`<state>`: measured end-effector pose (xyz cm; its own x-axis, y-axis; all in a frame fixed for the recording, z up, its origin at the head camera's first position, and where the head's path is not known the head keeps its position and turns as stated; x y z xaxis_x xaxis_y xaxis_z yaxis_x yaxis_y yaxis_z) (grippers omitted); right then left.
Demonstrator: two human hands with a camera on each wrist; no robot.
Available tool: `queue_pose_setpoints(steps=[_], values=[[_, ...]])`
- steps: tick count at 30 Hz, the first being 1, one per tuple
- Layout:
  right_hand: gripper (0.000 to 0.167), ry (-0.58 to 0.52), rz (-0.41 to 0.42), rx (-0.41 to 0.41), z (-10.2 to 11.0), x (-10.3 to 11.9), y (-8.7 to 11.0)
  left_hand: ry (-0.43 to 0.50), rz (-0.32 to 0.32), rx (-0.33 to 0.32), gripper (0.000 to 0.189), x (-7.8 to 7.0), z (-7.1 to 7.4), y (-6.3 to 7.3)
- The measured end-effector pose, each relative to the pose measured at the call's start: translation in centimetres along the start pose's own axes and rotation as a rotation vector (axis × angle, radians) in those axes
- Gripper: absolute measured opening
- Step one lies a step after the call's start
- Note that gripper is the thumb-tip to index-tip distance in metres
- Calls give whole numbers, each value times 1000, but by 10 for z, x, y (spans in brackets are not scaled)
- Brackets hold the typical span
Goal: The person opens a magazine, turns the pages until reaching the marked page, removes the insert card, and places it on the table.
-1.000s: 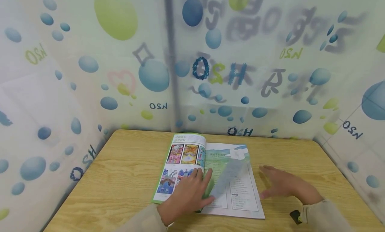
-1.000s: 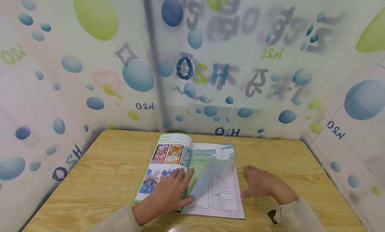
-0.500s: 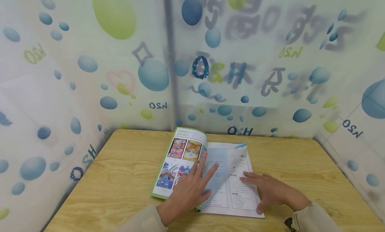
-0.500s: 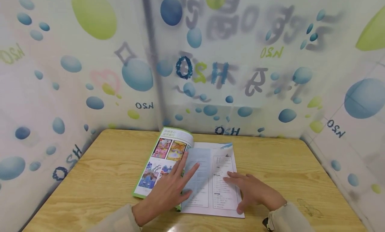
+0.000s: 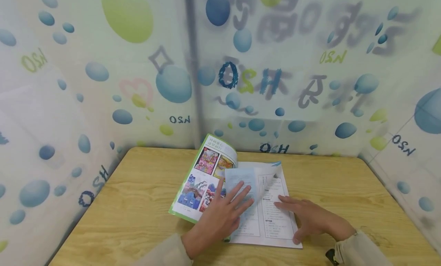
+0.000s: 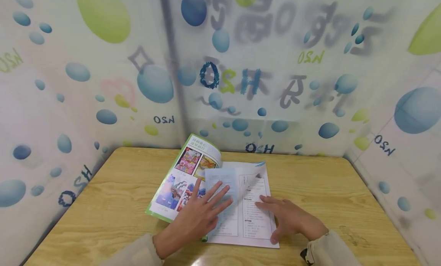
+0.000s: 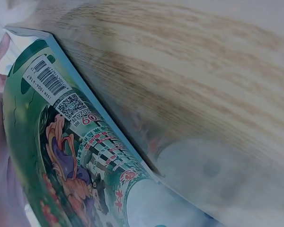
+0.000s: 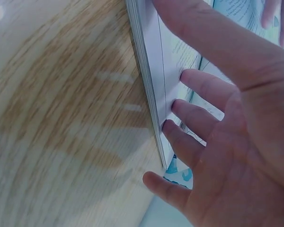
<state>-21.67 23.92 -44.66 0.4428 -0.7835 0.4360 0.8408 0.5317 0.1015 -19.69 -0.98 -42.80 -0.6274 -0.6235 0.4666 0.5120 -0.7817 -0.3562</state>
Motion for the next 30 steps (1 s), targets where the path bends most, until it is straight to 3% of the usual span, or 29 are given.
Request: queue_pose_setpoints(steps=[5, 13, 23, 30], values=[[100, 13, 6, -3, 1, 0, 0, -36, -118, 46, 59, -6, -2, -1], [99, 11, 9, -3, 3, 3, 0, -32, -182, 12, 39, -7, -3, 1], [99, 0, -12, 1, 2, 3, 1, -5, -138, 5, 29, -3, 2, -1], [99, -4, -23, 5, 2, 3, 1, 44, -67, -27, 36, -1, 6, -3]])
Point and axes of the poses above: each hand's wrist, its own y-axis away from the middle knuckle, its own z-axis out of the back of the hand, x = y × z, the point moved 5 cm from there along -y, towards the middle knuckle, and after that the axes turned 10 degrees about -x, right-handed, at the moved point
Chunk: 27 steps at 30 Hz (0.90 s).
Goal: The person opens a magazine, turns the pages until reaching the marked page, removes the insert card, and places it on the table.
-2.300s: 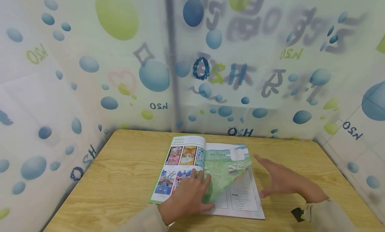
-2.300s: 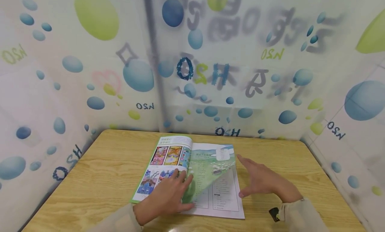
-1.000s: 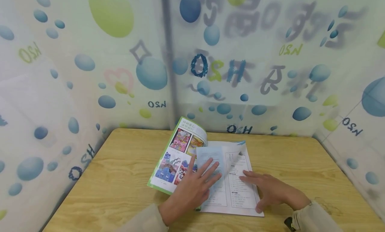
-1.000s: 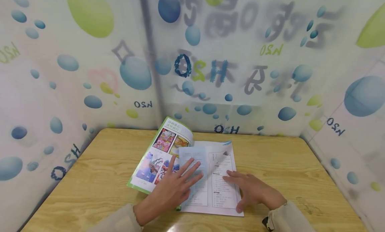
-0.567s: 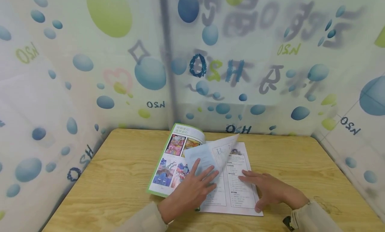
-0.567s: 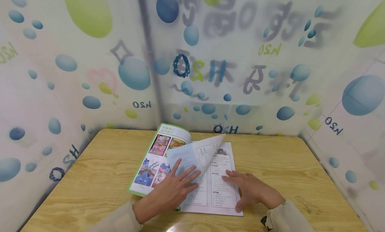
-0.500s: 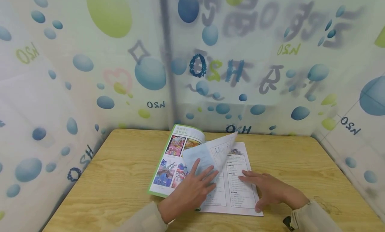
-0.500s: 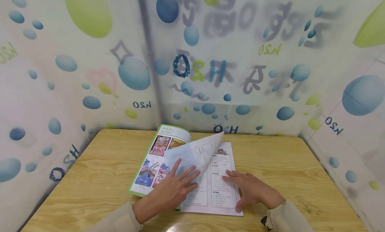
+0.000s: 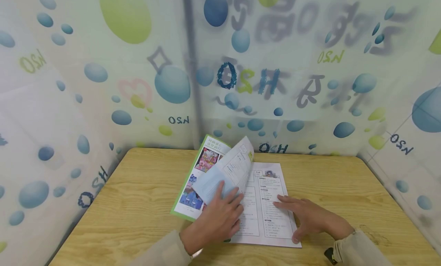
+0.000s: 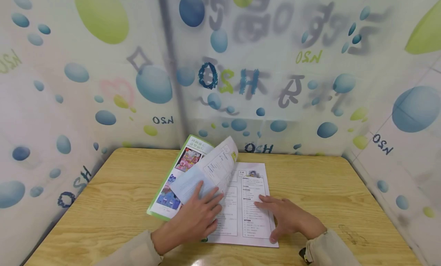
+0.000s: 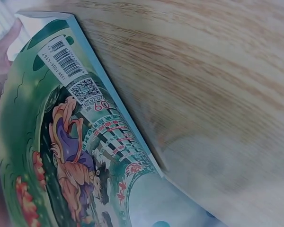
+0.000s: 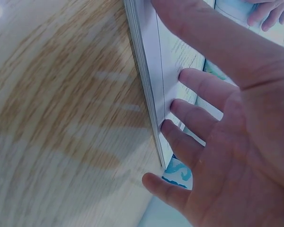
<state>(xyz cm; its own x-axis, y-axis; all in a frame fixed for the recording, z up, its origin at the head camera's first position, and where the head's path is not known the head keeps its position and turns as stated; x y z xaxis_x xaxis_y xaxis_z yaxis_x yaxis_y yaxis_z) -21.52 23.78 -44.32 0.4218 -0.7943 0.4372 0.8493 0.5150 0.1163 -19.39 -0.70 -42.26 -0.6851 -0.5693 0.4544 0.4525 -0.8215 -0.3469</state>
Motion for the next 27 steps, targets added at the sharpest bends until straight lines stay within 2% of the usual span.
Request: queue_pose_setpoints(steps=[10, 18, 27], values=[[100, 16, 12, -3, -1, -2, -2, 31, 112, 69, 54, 3, 1, 2], [101, 14, -1, 0, -2, -4, -3, 105, 193, 193, 60, 3, -7, 7], [101, 9, 14, -4, -1, -3, -2, 104, 200, 157, 46, 6, -8, 9]])
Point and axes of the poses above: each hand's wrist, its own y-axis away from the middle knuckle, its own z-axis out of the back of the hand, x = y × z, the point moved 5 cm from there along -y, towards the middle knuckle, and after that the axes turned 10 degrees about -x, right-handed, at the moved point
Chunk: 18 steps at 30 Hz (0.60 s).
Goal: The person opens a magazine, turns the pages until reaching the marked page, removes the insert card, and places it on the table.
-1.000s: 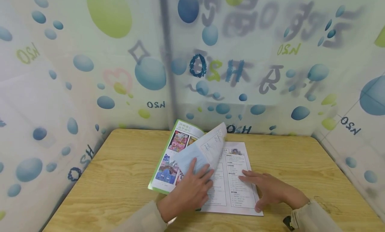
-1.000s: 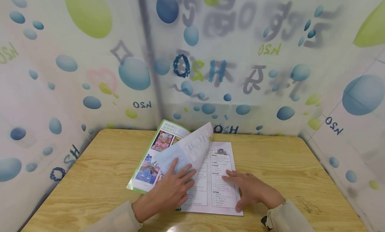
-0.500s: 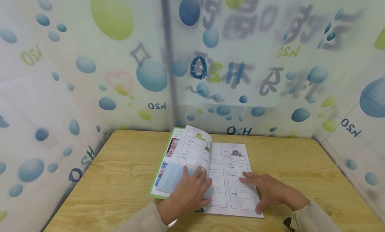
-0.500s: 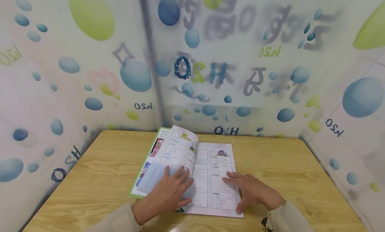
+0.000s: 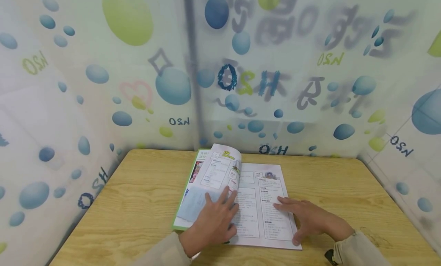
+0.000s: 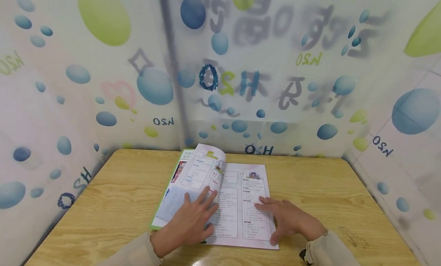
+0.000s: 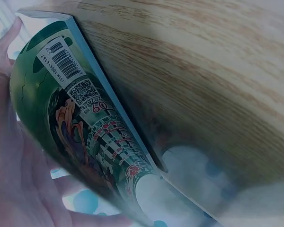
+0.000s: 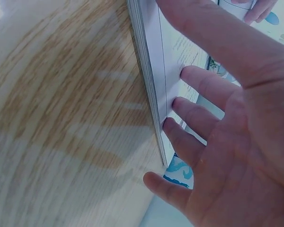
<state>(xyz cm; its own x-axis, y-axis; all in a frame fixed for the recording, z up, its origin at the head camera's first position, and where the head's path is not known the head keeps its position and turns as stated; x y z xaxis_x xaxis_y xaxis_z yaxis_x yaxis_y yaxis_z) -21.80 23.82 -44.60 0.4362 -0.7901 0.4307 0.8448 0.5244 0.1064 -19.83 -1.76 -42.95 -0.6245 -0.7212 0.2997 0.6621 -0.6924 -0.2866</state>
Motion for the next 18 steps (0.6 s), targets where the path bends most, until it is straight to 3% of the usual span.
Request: queue_pose_setpoints(steps=[10, 18], values=[[101, -5, -8, 7, 1, 2, 1, -46, -3, -9, 48, 1, 1, 2], [100, -15, -22, 5, 1, 2, 1, 25, 54, 39, 52, 4, -3, 2]])
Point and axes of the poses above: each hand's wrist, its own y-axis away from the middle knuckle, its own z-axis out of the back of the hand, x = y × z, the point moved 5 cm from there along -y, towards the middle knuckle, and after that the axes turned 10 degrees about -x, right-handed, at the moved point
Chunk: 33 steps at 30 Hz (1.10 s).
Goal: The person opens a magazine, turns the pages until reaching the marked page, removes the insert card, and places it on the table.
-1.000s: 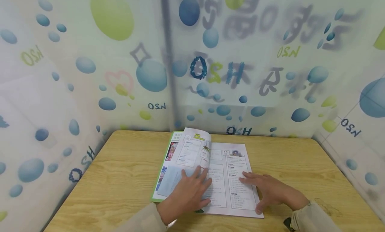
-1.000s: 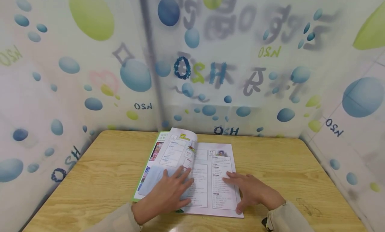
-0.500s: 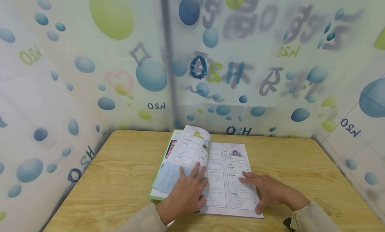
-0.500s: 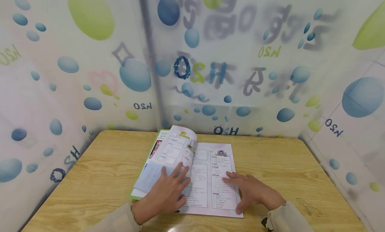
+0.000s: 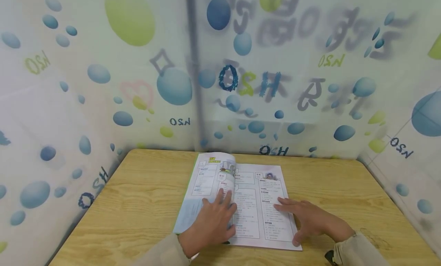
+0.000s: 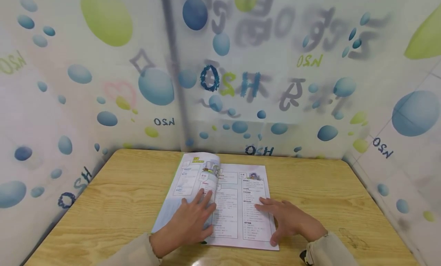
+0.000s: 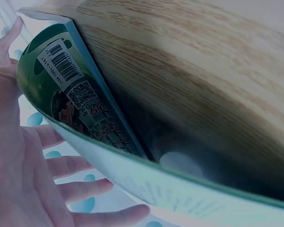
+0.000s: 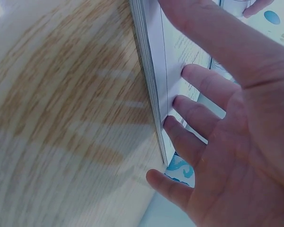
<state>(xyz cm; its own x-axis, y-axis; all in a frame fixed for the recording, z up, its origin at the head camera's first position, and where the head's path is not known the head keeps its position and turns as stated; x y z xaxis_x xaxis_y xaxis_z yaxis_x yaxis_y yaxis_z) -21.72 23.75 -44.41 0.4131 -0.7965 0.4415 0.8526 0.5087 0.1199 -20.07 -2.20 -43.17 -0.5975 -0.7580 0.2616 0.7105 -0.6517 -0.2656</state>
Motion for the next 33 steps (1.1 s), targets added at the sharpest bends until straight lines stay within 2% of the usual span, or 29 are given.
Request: queue_pose_setpoints(steps=[9, 17, 33], values=[[99, -18, -21, 3, 0, -1, -1, 69, 28, 35, 51, 2, -2, 0], [99, -16, -10, 1, -1, -2, 0, 110, 45, 25, 52, 2, -2, 0], [96, -21, 23, -11, -1, -4, 0, 81, 49, -9, 59, -2, -5, -1]])
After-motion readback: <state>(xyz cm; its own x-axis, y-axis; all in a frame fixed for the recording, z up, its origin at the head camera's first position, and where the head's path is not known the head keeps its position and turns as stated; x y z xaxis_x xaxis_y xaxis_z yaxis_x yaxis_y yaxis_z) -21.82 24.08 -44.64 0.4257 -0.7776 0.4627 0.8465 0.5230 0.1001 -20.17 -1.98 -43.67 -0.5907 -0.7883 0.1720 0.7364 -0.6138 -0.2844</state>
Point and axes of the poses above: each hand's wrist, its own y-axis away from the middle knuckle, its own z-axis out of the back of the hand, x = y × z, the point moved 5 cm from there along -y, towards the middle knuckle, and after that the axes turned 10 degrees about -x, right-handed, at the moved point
